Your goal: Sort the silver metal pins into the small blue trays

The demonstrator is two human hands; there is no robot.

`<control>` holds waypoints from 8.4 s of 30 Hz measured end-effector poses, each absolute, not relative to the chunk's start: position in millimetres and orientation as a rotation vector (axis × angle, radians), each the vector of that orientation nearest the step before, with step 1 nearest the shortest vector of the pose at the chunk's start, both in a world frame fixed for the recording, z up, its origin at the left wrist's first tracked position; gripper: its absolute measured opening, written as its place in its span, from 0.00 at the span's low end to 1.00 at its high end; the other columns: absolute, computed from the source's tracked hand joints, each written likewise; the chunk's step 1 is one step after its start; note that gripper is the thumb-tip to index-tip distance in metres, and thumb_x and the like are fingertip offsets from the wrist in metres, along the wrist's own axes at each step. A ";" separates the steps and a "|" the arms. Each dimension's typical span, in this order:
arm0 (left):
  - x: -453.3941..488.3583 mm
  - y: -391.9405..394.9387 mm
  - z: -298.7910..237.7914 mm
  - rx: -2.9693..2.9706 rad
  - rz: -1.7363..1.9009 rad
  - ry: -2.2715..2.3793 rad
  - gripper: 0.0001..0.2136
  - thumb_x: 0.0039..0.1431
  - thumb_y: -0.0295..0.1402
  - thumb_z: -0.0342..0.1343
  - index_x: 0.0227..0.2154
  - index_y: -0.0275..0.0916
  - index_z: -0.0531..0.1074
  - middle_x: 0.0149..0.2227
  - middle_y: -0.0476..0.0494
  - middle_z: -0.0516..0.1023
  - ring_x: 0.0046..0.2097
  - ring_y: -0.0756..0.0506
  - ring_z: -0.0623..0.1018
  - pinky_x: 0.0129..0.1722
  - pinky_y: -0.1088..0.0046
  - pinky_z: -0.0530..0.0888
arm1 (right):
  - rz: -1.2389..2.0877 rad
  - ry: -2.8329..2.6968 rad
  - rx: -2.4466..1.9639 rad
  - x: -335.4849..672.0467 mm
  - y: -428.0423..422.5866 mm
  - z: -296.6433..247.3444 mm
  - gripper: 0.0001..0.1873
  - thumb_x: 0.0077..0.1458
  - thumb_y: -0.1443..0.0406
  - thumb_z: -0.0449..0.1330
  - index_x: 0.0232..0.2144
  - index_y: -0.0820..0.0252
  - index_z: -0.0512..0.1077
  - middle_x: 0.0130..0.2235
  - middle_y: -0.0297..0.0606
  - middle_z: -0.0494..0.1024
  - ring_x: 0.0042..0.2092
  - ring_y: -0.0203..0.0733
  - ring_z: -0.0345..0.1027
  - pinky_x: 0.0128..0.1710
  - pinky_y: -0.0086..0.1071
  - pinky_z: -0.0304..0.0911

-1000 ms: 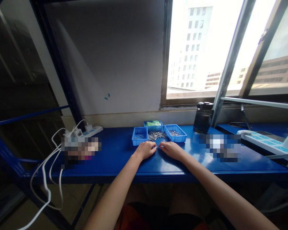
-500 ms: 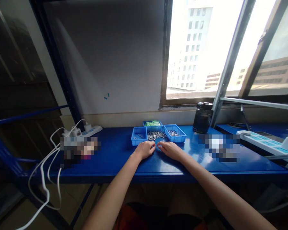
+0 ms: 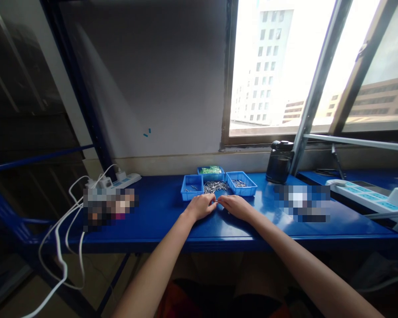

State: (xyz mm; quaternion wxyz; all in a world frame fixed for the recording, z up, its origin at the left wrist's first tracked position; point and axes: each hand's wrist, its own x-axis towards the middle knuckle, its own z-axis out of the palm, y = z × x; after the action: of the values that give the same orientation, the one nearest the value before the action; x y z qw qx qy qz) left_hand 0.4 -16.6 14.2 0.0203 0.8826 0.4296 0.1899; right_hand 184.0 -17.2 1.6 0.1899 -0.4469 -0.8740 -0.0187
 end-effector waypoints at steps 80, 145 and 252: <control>-2.3 -12.8 14.8 2.647 0.493 1.467 0.09 0.54 0.34 0.48 0.36 0.40 0.68 0.32 0.46 0.74 0.35 0.47 0.74 0.35 0.75 0.68 | -0.009 -2.380 -1.337 186.7 -14.7 1.7 0.08 0.53 0.64 0.50 0.32 0.59 0.68 0.27 0.35 0.73 0.29 0.34 0.65 0.28 0.25 0.53; -0.5 -12.3 14.0 2.638 0.527 1.492 0.15 0.60 0.40 0.37 0.36 0.40 0.67 0.35 0.43 0.75 0.38 0.43 0.74 0.34 0.73 0.67 | -0.034 -2.351 -1.379 187.9 -13.4 -0.1 0.15 0.60 0.61 0.42 0.36 0.59 0.66 0.32 0.38 0.75 0.35 0.37 0.68 0.31 0.25 0.55; -0.5 -13.7 11.2 2.738 0.525 1.337 0.13 0.60 0.37 0.38 0.37 0.41 0.67 0.37 0.44 0.74 0.38 0.45 0.74 0.34 0.73 0.68 | 0.063 -2.274 -1.111 183.0 -24.4 6.4 0.15 0.59 0.57 0.43 0.38 0.59 0.64 0.20 0.31 0.67 0.23 0.34 0.62 0.24 0.25 0.51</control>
State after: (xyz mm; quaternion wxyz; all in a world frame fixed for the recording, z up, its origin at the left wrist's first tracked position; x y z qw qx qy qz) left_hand -0.5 -13.7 11.2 0.0250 0.8852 0.4323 0.1698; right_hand 183.0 -24.4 6.4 0.3002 -0.4185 -0.8569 0.0237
